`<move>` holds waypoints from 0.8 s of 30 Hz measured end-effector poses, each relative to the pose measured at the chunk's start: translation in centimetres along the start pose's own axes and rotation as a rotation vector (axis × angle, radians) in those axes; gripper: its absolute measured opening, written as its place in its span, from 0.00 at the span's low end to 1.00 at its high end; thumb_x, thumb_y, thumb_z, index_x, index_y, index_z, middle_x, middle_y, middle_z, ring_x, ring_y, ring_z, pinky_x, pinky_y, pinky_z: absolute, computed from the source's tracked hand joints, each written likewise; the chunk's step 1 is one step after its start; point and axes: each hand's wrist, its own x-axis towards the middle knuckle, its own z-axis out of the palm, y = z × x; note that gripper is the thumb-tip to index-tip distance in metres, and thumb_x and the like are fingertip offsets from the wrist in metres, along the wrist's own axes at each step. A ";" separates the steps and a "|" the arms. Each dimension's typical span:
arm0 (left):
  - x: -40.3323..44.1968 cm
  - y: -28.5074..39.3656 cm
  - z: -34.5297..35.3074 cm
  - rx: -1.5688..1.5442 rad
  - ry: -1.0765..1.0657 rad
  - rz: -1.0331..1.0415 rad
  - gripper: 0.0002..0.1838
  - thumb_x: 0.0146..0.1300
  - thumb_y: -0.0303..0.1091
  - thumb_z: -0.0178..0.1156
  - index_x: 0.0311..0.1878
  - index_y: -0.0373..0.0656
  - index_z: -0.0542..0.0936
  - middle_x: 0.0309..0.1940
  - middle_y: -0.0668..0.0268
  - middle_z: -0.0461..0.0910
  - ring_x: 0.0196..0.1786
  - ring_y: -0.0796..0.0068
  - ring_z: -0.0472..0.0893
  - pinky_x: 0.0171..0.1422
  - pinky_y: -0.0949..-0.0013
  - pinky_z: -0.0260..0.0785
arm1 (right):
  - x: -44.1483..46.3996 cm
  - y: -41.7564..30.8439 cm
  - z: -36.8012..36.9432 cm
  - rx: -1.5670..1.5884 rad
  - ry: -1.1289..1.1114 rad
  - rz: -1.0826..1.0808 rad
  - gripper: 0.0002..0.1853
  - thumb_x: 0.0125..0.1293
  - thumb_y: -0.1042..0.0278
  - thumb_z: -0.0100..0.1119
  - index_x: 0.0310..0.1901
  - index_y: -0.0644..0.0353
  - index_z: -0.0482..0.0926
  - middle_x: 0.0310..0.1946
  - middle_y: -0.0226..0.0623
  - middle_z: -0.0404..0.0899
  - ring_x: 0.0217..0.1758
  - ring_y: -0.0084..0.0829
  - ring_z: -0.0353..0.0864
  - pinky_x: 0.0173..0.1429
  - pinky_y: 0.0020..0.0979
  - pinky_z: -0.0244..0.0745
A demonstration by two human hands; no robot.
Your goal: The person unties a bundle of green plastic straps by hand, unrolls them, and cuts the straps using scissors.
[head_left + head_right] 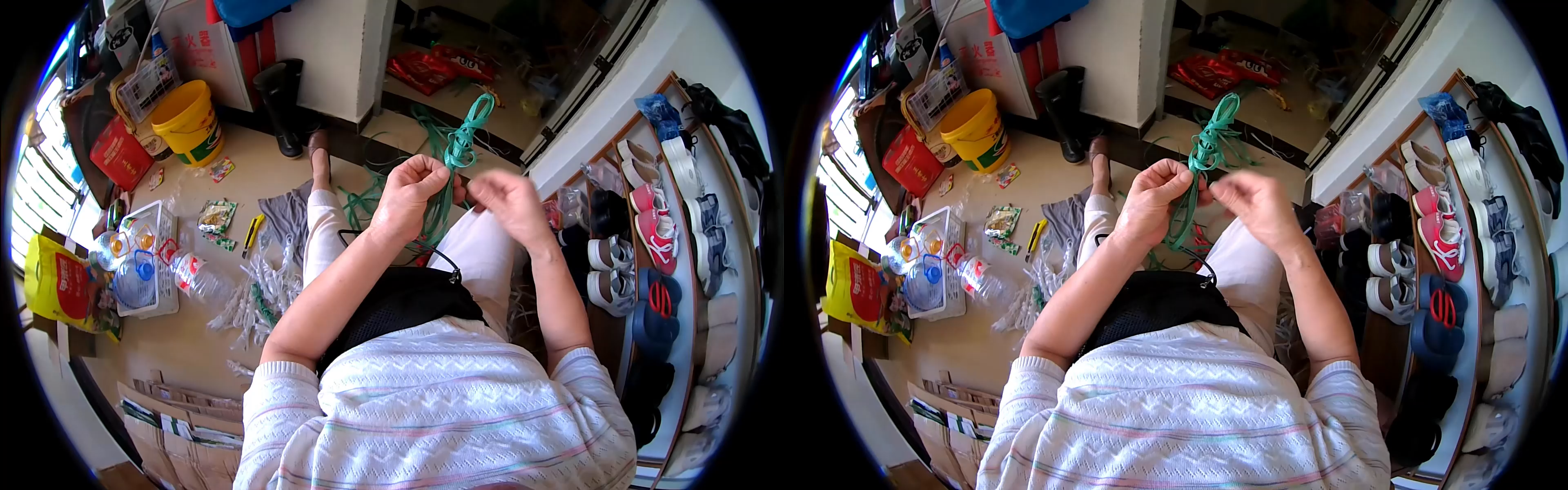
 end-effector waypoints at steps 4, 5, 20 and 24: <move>-0.5 0.7 0.4 -0.056 -0.056 -0.112 0.05 0.63 0.31 0.56 0.33 0.41 0.72 0.31 0.62 0.79 0.30 0.73 0.78 0.32 0.70 0.71 | 0.5 -1.0 0.2 0.049 0.258 -0.294 0.05 0.61 0.75 0.59 0.37 0.66 0.79 0.28 0.30 0.77 0.29 0.15 0.74 0.32 0.17 0.69; -0.3 0.6 0.5 -0.067 -0.073 -0.109 0.05 0.63 0.31 0.55 0.33 0.41 0.72 0.31 0.62 0.79 0.30 0.73 0.77 0.30 0.71 0.70 | 0.7 -1.1 0.1 -0.003 0.264 -0.353 0.04 0.60 0.75 0.59 0.36 0.66 0.79 0.28 0.30 0.77 0.29 0.15 0.74 0.32 0.18 0.69; -0.5 0.9 0.6 -0.165 -0.122 -0.119 0.04 0.64 0.29 0.54 0.35 0.40 0.72 0.29 0.60 0.79 0.27 0.73 0.78 0.30 0.74 0.71 | -0.1 -0.8 2.2 0.241 0.331 -0.191 0.05 0.61 0.74 0.59 0.36 0.66 0.79 0.28 0.27 0.78 0.29 0.14 0.74 0.34 0.18 0.69; -0.5 1.2 0.7 -0.142 -0.115 -0.124 0.05 0.64 0.31 0.54 0.35 0.41 0.73 0.30 0.60 0.78 0.28 0.71 0.77 0.27 0.73 0.67 | 0.2 0.0 2.8 0.006 0.440 -0.378 0.04 0.60 0.76 0.59 0.36 0.66 0.79 0.28 0.27 0.78 0.30 0.15 0.75 0.34 0.18 0.70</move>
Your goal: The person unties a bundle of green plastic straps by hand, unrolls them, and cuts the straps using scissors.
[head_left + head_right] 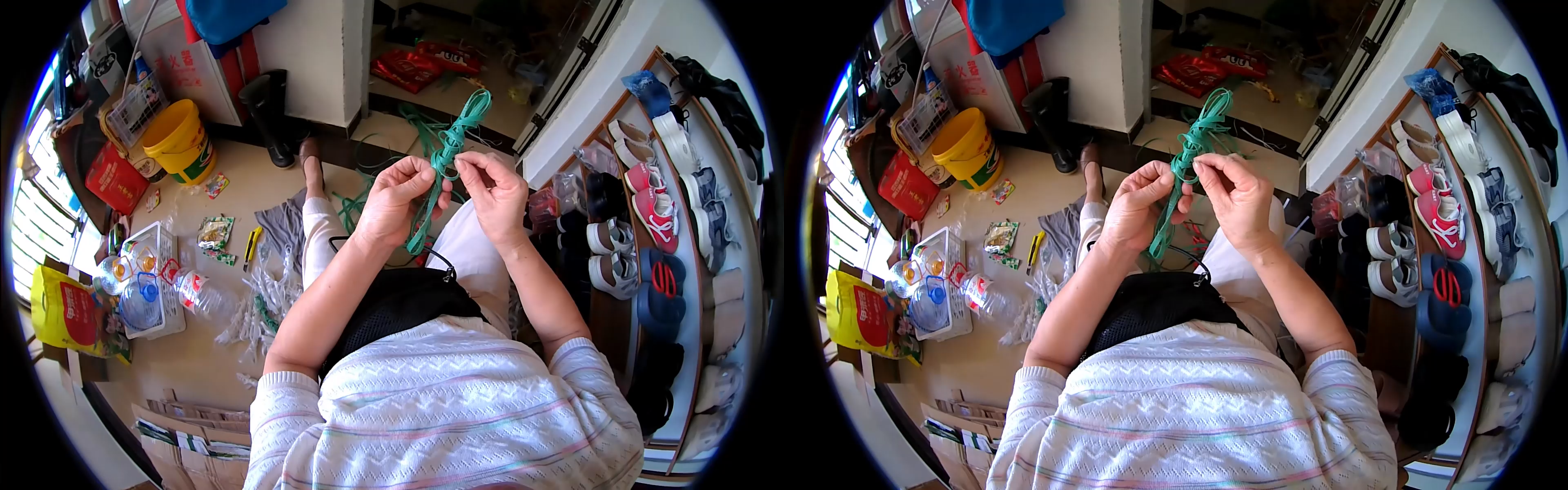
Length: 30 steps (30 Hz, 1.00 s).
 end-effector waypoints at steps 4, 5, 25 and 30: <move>0.0 0.1 -0.1 0.001 -0.020 0.000 0.05 0.64 0.32 0.54 0.35 0.41 0.73 0.30 0.60 0.78 0.29 0.71 0.77 0.27 0.73 0.68 | 0.0 -0.1 0.0 -0.023 -0.059 -0.046 0.04 0.61 0.76 0.58 0.37 0.66 0.79 0.26 0.27 0.77 0.29 0.17 0.76 0.34 0.17 0.70; 0.0 0.1 -0.1 0.001 -0.027 0.001 0.05 0.64 0.32 0.54 0.35 0.41 0.72 0.30 0.60 0.78 0.29 0.71 0.77 0.27 0.73 0.68 | 0.0 -0.3 -0.1 0.100 -0.081 0.049 0.05 0.61 0.75 0.58 0.36 0.66 0.79 0.26 0.28 0.77 0.27 0.17 0.75 0.33 0.17 0.70; 0.1 -1.1 0.6 0.169 0.071 0.127 0.05 0.64 0.29 0.54 0.36 0.38 0.71 0.28 0.62 0.78 0.29 0.75 0.78 0.34 0.76 0.72 | -0.1 -0.2 1.1 0.468 0.043 0.308 0.05 0.59 0.73 0.61 0.30 0.61 0.74 0.21 0.25 0.72 0.20 0.14 0.70 0.22 0.18 0.65; 0.4 -2.1 -0.2 0.299 0.114 0.185 0.05 0.63 0.30 0.55 0.34 0.39 0.72 0.28 0.63 0.78 0.27 0.75 0.78 0.32 0.76 0.71 | -0.9 0.6 1.3 0.013 0.073 0.091 0.05 0.58 0.76 0.60 0.28 0.62 0.73 0.20 0.25 0.72 0.20 0.14 0.70 0.25 0.18 0.66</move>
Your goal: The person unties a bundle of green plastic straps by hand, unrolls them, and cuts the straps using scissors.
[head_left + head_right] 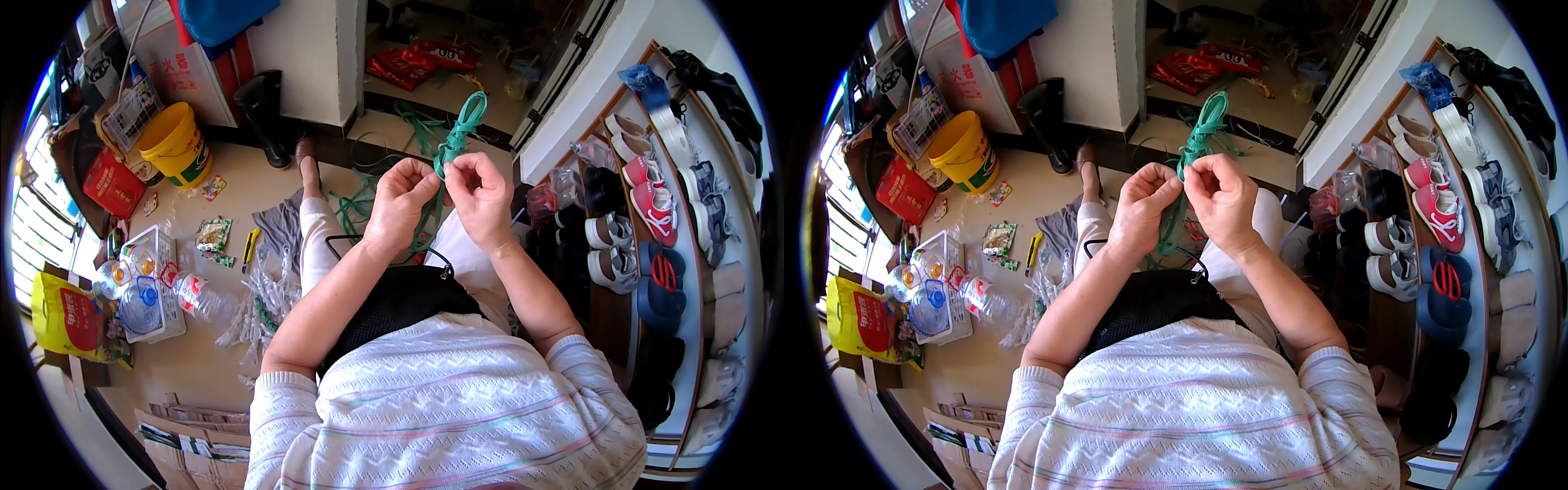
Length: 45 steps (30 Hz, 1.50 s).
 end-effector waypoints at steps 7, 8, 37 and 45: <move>0.2 1.8 -0.2 -0.180 -0.052 -0.153 0.06 0.63 0.30 0.55 0.34 0.38 0.72 0.27 0.61 0.78 0.26 0.75 0.77 0.29 0.76 0.68 | 0.5 0.3 -0.8 0.020 -0.046 -0.028 0.03 0.60 0.76 0.59 0.35 0.64 0.78 0.25 0.28 0.77 0.25 0.14 0.72 0.29 0.18 0.68; 0.3 2.0 -0.3 -0.232 -0.070 -0.179 0.05 0.63 0.29 0.55 0.34 0.37 0.72 0.27 0.60 0.79 0.25 0.75 0.77 0.28 0.76 0.68 | 0.5 0.4 -1.0 0.032 -0.048 -0.033 0.04 0.61 0.76 0.58 0.37 0.64 0.79 0.26 0.28 0.78 0.25 0.13 0.72 0.30 0.18 0.68; 1.2 5.6 -1.4 0.494 -0.270 -0.292 0.08 0.59 0.31 0.60 0.35 0.36 0.77 0.23 0.66 0.78 0.20 0.84 0.73 0.22 0.82 0.60 | -0.2 0.2 -2.7 0.556 -0.270 0.514 0.08 0.60 0.68 0.61 0.34 0.65 0.78 0.21 0.31 0.75 0.17 0.17 0.70 0.19 0.18 0.66; 1.0 5.8 -2.0 0.301 -0.289 -0.372 0.09 0.59 0.32 0.59 0.33 0.35 0.78 0.24 0.65 0.79 0.22 0.83 0.74 0.23 0.81 0.64 | 0.7 -0.2 -3.0 0.389 -0.343 0.382 0.11 0.57 0.71 0.64 0.40 0.65 0.75 0.24 0.29 0.75 0.20 0.17 0.71 0.21 0.18 0.67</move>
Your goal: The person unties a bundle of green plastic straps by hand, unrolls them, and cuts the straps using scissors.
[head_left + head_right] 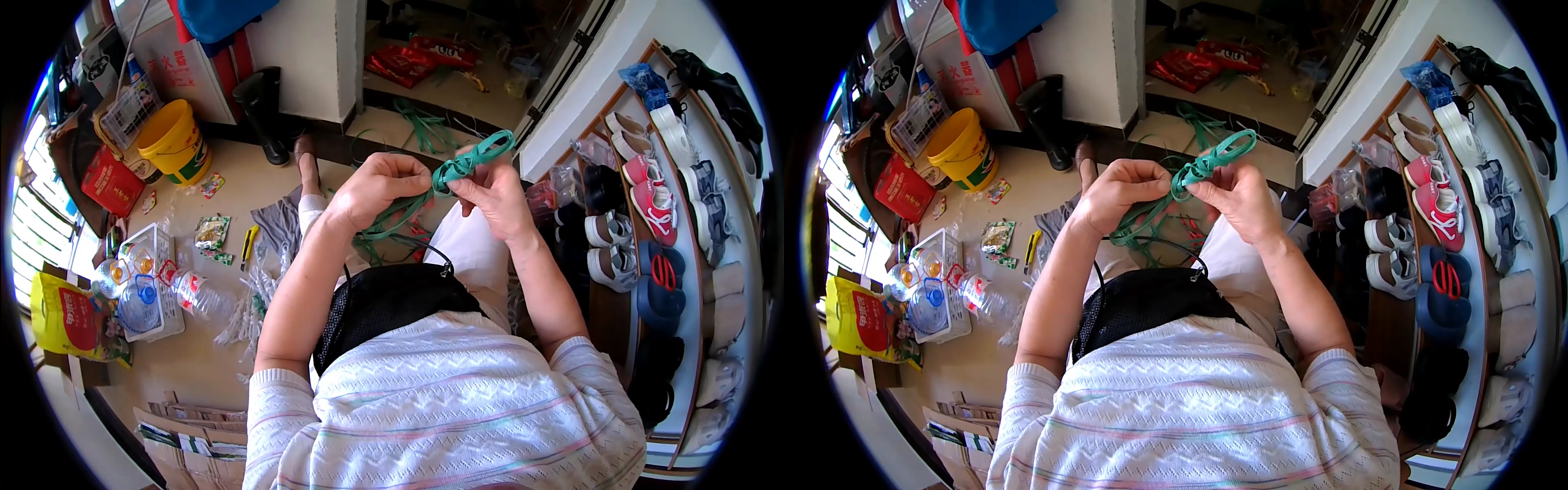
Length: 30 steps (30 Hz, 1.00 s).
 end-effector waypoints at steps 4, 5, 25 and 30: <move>-0.2 -0.1 -1.1 -0.142 -0.141 -0.096 0.08 0.60 0.31 0.58 0.33 0.34 0.77 0.25 0.58 0.80 0.23 0.76 0.78 0.26 0.78 0.70 | 0.0 -0.9 -0.6 0.036 -0.197 0.022 0.20 0.53 0.76 0.65 0.47 0.66 0.71 0.29 0.31 0.75 0.24 0.18 0.73 0.25 0.19 0.69; -0.2 -0.1 -1.3 -0.171 -0.185 -0.126 0.08 0.60 0.31 0.58 0.33 0.33 0.77 0.26 0.56 0.80 0.23 0.73 0.78 0.27 0.77 0.71 | 0.1 -1.1 -0.9 0.038 -0.271 0.054 0.19 0.53 0.76 0.65 0.47 0.66 0.71 0.29 0.31 0.75 0.25 0.19 0.73 0.25 0.19 0.70; -0.7 0.4 -1.7 -0.058 -0.147 0.004 0.07 0.60 0.28 0.59 0.37 0.34 0.78 0.27 0.64 0.80 0.28 0.75 0.81 0.32 0.76 0.74 | 0.3 -1.4 -0.5 0.223 -0.123 0.035 0.14 0.60 0.61 0.61 0.40 0.63 0.78 0.24 0.29 0.74 0.21 0.20 0.74 0.21 0.21 0.72; -0.1 0.5 -1.6 0.028 -0.140 0.007 0.05 0.60 0.24 0.57 0.37 0.33 0.77 0.26 0.63 0.80 0.27 0.74 0.81 0.30 0.76 0.73 | 0.2 -1.3 -0.5 0.201 -0.101 0.047 0.13 0.60 0.61 0.61 0.39 0.64 0.79 0.23 0.29 0.73 0.20 0.20 0.73 0.20 0.20 0.71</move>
